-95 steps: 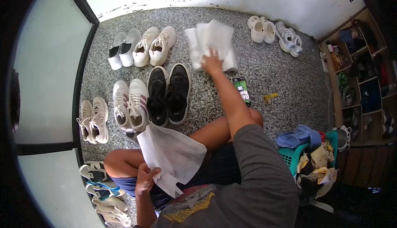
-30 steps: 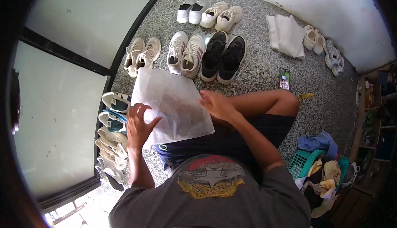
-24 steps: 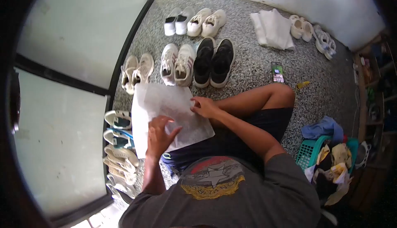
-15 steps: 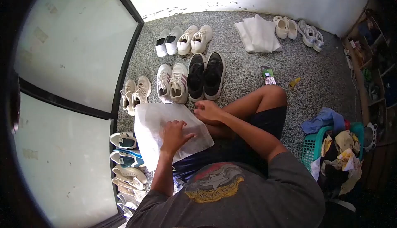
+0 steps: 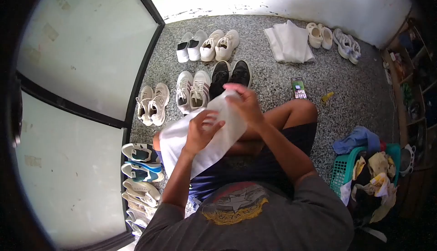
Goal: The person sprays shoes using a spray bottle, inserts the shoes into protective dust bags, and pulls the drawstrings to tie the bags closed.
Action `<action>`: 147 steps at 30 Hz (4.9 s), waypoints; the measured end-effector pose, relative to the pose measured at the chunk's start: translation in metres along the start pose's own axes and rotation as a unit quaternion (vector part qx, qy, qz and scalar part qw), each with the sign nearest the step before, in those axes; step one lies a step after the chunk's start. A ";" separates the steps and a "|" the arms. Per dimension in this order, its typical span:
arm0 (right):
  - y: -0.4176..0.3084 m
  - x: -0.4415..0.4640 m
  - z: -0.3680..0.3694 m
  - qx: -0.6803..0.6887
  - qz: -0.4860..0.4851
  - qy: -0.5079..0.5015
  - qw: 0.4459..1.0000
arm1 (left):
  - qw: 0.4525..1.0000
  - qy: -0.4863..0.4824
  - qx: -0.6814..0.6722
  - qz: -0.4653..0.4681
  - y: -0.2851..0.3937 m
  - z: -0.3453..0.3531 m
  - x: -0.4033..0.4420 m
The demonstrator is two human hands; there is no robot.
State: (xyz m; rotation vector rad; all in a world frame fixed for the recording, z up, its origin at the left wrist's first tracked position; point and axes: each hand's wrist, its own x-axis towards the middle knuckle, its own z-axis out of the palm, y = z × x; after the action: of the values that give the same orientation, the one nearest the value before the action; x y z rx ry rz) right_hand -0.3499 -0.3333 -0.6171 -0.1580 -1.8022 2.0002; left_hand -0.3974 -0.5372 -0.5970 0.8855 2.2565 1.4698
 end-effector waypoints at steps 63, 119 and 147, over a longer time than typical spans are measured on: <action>0.027 -0.042 -0.024 0.085 0.266 -0.149 0.949 | 0.720 -0.180 -0.630 -0.228 -0.075 0.049 0.021; 0.027 -0.054 -0.068 0.066 0.187 0.048 0.979 | 0.978 0.008 -0.210 -0.017 -0.045 0.018 0.018; 0.223 0.395 0.040 -0.681 0.143 -0.200 0.690 | 0.995 0.078 -0.043 -0.048 -0.092 -0.034 0.017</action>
State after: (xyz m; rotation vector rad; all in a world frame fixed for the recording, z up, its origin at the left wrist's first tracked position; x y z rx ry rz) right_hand -0.7730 -0.2267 -0.7465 -0.4703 -3.3341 0.3340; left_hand -0.4595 -0.5765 -0.6641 0.6485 2.2887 1.6296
